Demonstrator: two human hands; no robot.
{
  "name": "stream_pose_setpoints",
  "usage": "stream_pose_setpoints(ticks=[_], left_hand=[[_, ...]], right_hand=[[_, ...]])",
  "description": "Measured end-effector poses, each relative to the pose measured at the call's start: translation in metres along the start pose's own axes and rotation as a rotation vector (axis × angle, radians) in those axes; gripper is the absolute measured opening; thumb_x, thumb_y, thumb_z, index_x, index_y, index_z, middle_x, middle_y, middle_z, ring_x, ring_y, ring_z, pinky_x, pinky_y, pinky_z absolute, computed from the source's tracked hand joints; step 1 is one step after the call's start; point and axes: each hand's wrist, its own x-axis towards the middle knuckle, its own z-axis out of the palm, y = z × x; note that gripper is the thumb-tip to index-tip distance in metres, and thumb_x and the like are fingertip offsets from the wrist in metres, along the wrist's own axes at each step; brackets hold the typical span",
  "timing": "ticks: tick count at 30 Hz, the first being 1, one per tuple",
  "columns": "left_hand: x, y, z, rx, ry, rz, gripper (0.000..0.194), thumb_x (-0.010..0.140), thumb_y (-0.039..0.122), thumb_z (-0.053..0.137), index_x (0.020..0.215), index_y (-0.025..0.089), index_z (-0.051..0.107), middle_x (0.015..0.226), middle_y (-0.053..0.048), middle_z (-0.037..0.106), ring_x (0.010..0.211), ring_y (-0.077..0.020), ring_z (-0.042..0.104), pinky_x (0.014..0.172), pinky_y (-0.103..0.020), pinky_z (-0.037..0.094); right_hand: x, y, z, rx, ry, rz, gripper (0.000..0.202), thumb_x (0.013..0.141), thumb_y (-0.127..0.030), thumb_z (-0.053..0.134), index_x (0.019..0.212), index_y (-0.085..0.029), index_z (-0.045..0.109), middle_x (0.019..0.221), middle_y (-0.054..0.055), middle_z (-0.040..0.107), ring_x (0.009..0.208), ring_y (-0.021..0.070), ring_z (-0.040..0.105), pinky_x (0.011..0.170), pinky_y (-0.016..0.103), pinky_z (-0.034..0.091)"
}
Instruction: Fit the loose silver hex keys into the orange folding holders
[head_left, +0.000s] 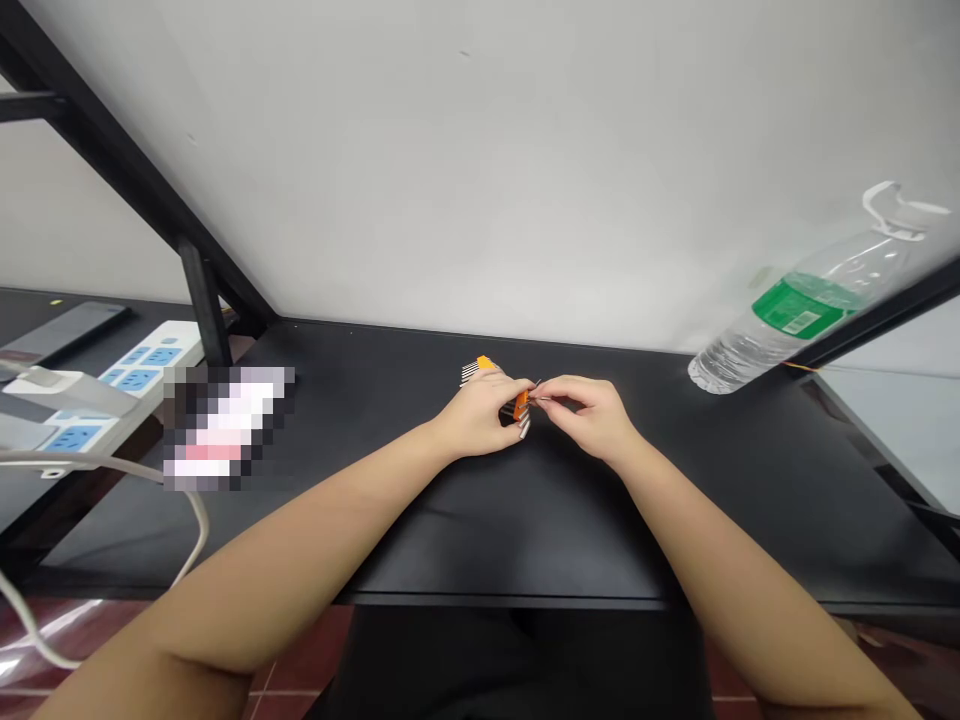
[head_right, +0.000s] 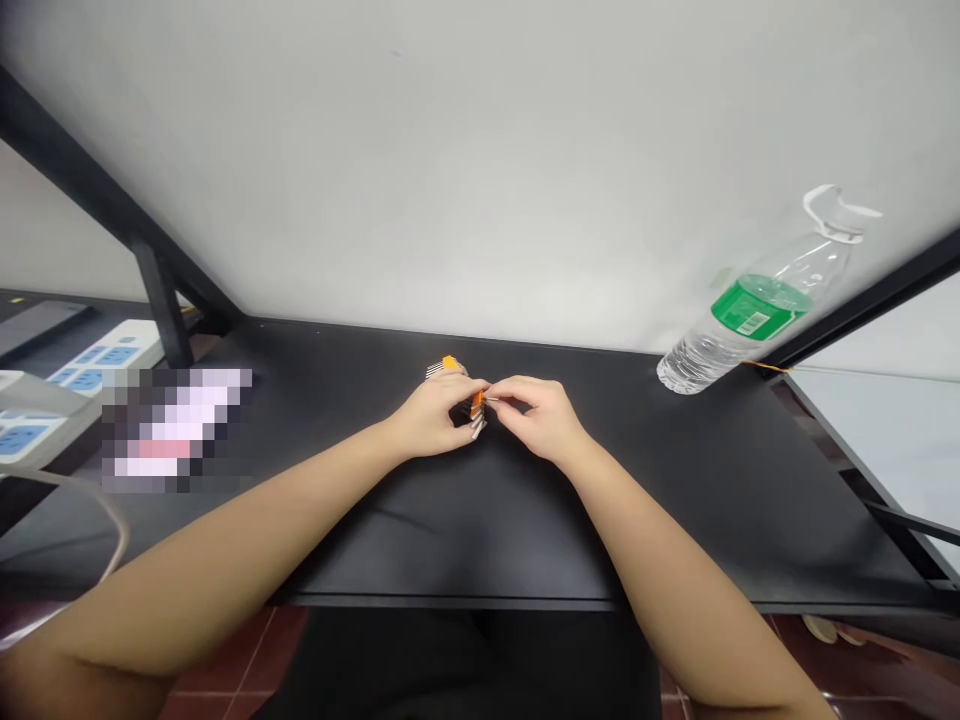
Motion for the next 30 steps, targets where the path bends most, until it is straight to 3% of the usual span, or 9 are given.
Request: stream_pose_setpoints(ticks=[5, 13, 18, 22, 27, 30], left_hand=[[0.0, 0.0, 0.0, -0.026, 0.008, 0.018, 0.037, 0.079, 0.019, 0.064, 0.115, 0.023, 0.064, 0.097, -0.002, 0.074, 0.09, -0.0214, 0.069, 0.097, -0.04, 0.05], [0.001, 0.004, -0.002, -0.046, -0.014, 0.045, 0.029, 0.081, 0.022, 0.066, 0.11, 0.022, 0.067, 0.096, -0.004, 0.074, 0.094, -0.0226, 0.069, 0.095, -0.04, 0.051], [0.001, 0.005, -0.003, -0.06, 0.021, 0.046, 0.031, 0.08, 0.023, 0.068, 0.112, 0.022, 0.067, 0.099, -0.005, 0.075, 0.096, -0.0234, 0.07, 0.095, -0.04, 0.052], [0.001, 0.006, -0.003, -0.031, 0.025, 0.054, 0.031, 0.081, 0.023, 0.067, 0.112, 0.021, 0.067, 0.101, -0.006, 0.074, 0.098, -0.0233, 0.069, 0.097, -0.041, 0.051], [-0.002, 0.006, -0.001, 0.015, 0.029, 0.077, 0.037, 0.079, 0.02, 0.067, 0.116, 0.023, 0.067, 0.107, -0.006, 0.074, 0.109, -0.0251, 0.068, 0.108, -0.045, 0.046], [-0.004, 0.004, 0.001, 0.046, 0.061, 0.076, 0.047, 0.077, 0.019, 0.067, 0.124, 0.023, 0.066, 0.117, -0.008, 0.073, 0.121, -0.0278, 0.065, 0.11, -0.046, 0.046]], right_hand=[[0.003, -0.005, -0.003, -0.096, -0.025, -0.096, 0.015, 0.093, -0.016, 0.063, 0.093, -0.023, 0.076, 0.094, 0.006, 0.076, 0.084, 0.0183, 0.071, 0.076, 0.033, 0.058], [0.001, -0.005, -0.005, -0.03, -0.143, -0.03, 0.014, 0.093, -0.018, 0.065, 0.096, -0.024, 0.076, 0.092, 0.004, 0.075, 0.08, 0.0173, 0.07, 0.074, 0.032, 0.057], [0.0, -0.001, -0.007, 0.272, -0.193, 0.157, 0.017, 0.089, -0.032, 0.076, 0.104, -0.024, 0.079, 0.102, 0.007, 0.075, 0.087, 0.0202, 0.073, 0.081, 0.037, 0.061], [0.001, 0.005, 0.0, 0.481, -0.128, 0.381, 0.023, 0.082, -0.042, 0.083, 0.091, -0.021, 0.076, 0.091, 0.004, 0.074, 0.077, 0.019, 0.072, 0.077, 0.037, 0.062], [0.002, 0.008, 0.012, 0.447, -0.056, 0.56, 0.043, 0.074, -0.048, 0.089, 0.078, -0.022, 0.054, 0.071, -0.002, 0.068, 0.062, 0.0145, 0.063, 0.059, 0.028, 0.052], [0.003, 0.014, 0.01, 0.309, -0.008, 0.555, 0.038, 0.086, -0.055, 0.076, 0.081, -0.022, 0.057, 0.064, -0.004, 0.061, 0.054, 0.0133, 0.056, 0.055, 0.028, 0.048]])
